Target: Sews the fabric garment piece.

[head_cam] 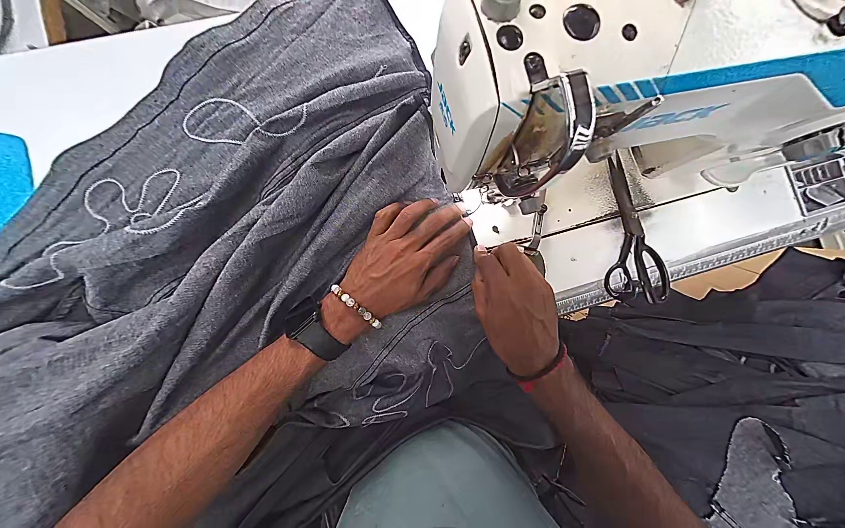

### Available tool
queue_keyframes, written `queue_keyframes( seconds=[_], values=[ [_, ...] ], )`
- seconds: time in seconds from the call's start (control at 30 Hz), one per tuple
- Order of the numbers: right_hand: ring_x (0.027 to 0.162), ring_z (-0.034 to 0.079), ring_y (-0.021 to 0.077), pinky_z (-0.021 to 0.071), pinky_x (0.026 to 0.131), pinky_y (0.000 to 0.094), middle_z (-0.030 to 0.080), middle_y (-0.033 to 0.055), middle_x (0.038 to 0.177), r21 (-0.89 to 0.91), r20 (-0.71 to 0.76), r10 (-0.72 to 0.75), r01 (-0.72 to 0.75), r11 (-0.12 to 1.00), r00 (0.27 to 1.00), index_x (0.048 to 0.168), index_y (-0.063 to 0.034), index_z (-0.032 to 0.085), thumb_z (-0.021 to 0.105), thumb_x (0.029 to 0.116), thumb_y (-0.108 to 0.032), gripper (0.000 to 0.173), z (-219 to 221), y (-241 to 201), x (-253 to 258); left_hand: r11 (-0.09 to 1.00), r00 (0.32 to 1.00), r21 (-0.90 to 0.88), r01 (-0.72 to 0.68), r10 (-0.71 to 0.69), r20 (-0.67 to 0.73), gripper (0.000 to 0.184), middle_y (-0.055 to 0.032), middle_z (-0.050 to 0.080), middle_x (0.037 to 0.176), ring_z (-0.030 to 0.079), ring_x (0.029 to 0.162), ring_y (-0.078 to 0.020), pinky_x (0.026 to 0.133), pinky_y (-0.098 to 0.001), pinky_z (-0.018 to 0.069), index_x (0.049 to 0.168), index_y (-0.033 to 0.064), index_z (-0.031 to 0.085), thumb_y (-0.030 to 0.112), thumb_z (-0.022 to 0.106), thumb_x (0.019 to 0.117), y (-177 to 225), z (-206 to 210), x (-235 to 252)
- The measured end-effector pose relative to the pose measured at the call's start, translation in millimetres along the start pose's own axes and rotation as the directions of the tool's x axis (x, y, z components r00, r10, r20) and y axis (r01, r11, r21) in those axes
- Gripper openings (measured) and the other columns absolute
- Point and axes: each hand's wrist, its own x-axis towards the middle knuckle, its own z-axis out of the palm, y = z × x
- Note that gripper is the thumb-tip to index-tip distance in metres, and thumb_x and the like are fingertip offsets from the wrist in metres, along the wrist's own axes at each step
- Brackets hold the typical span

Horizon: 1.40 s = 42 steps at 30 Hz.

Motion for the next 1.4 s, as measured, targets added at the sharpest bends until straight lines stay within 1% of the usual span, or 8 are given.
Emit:
queue_keyframes(
  seconds=[0.2,0.37,0.5,0.57,0.67,0.87,1.0,1.4],
  values=[
    [0.099,0.065,0.0199,0.0564,0.082,0.0351,0.068,0.0072,0.109,0.239,0.015,0.020,-0.022,0.971,1.000,0.123,-0.0169,0.076,0.062,0.1009,-0.029,0.029,-9.0,22.4,-25.2,0.998,0.999,-0.052,-0.032,0.030,-0.033,0.040,0.0005,0.054,0.154,0.044,0.146,-0.0295,0.119,-0.0517,0.0338,0.141,0.0260,0.065,0.035,0.047,0.1056,20.4,3.8,-6.0],
    [0.074,0.069,0.0186,0.0568,0.062,0.0344,0.070,0.0059,0.084,0.173,-0.007,-0.012,0.013,0.985,1.000,0.105,-0.0093,0.074,0.062,0.0985,-0.027,0.022,-21.7,42.2,-96.5,0.996,1.000,-0.085,0.015,-0.017,-0.020,0.041,0.0054,0.051,0.156,0.034,0.152,-0.0322,0.123,-0.0595,0.0241,0.142,0.0304,0.064,0.040,0.048,0.1051,27.4,8.8,-16.0],
    [0.059,0.056,0.0198,0.0455,0.053,0.0331,0.056,0.0051,0.066,-0.031,-0.277,-0.072,0.066,0.997,0.958,0.088,-0.0092,0.067,0.058,0.0962,-0.014,0.013,-35.8,53.7,-127.0,0.997,0.999,-0.065,-0.047,0.047,0.004,0.040,0.0040,0.051,0.157,0.034,0.151,-0.0353,0.122,-0.0620,0.0234,0.140,0.0343,0.065,0.042,0.049,0.1041,17.9,4.5,-15.0],
    [0.058,0.062,0.0244,0.0471,0.048,0.0390,0.061,0.0076,0.070,-0.160,0.015,0.030,-0.027,0.987,0.999,0.088,-0.0094,0.068,0.058,0.0919,-0.010,0.011,-47.2,44.7,-124.0,0.997,0.998,-0.059,-0.058,0.058,0.004,0.040,0.0037,0.051,0.157,0.034,0.151,-0.0352,0.122,-0.0619,0.0232,0.140,0.0348,0.064,0.042,0.049,0.1038,17.3,4.6,-14.4],
    [0.066,0.070,0.0330,0.0530,0.050,0.0532,0.069,0.0110,0.076,-0.108,0.589,0.125,-0.076,0.991,0.798,0.091,-0.0111,0.072,0.068,0.0856,-0.018,0.010,-60.4,32.5,-102.7,0.997,0.998,-0.051,-0.065,0.066,0.003,0.040,0.0028,0.050,0.157,0.033,0.152,-0.0361,0.122,-0.0629,0.0225,0.140,0.0354,0.064,0.041,0.049,0.1040,18.0,4.5,-14.7],
    [0.080,0.066,0.0207,0.0543,0.069,0.0404,0.069,0.0025,0.086,0.121,0.050,0.196,-0.201,0.972,0.979,0.108,-0.0125,0.074,0.061,0.1007,-0.038,0.030,-29.7,13.8,-30.1,0.996,0.997,-0.053,-0.073,0.072,-0.021,0.039,0.0037,0.052,0.156,0.035,0.150,-0.0337,0.121,-0.0603,0.0240,0.138,0.0348,0.066,0.041,0.049,0.1040,17.9,5.2,-15.5],
    [0.048,0.055,0.0150,0.0438,0.045,0.0361,0.058,-0.0009,0.058,0.142,-0.037,0.201,-0.194,0.971,0.979,0.106,-0.0122,0.075,0.059,0.0999,-0.026,0.022,-1.5,17.1,-30.0,0.999,1.000,-0.033,-0.025,0.025,-0.009,0.044,0.0073,0.053,0.155,0.037,0.150,-0.0305,0.121,-0.0569,0.0255,0.143,0.0319,0.062,0.044,0.048,0.1033,17.9,3.3,-13.9],
    [0.042,0.051,0.0199,0.0366,0.040,0.0352,0.052,0.0014,0.051,-0.071,0.062,-0.088,0.092,0.993,0.994,0.130,-0.0107,0.073,0.051,0.1012,-0.019,0.036,-13.4,23.6,-41.8,0.994,0.995,-0.039,-0.100,0.100,0.005,0.037,0.0022,0.051,0.156,0.035,0.149,-0.0338,0.119,-0.0569,0.0261,0.137,0.0402,0.066,0.043,0.051,0.1026,14.1,4.3,-13.3]
  ],
)
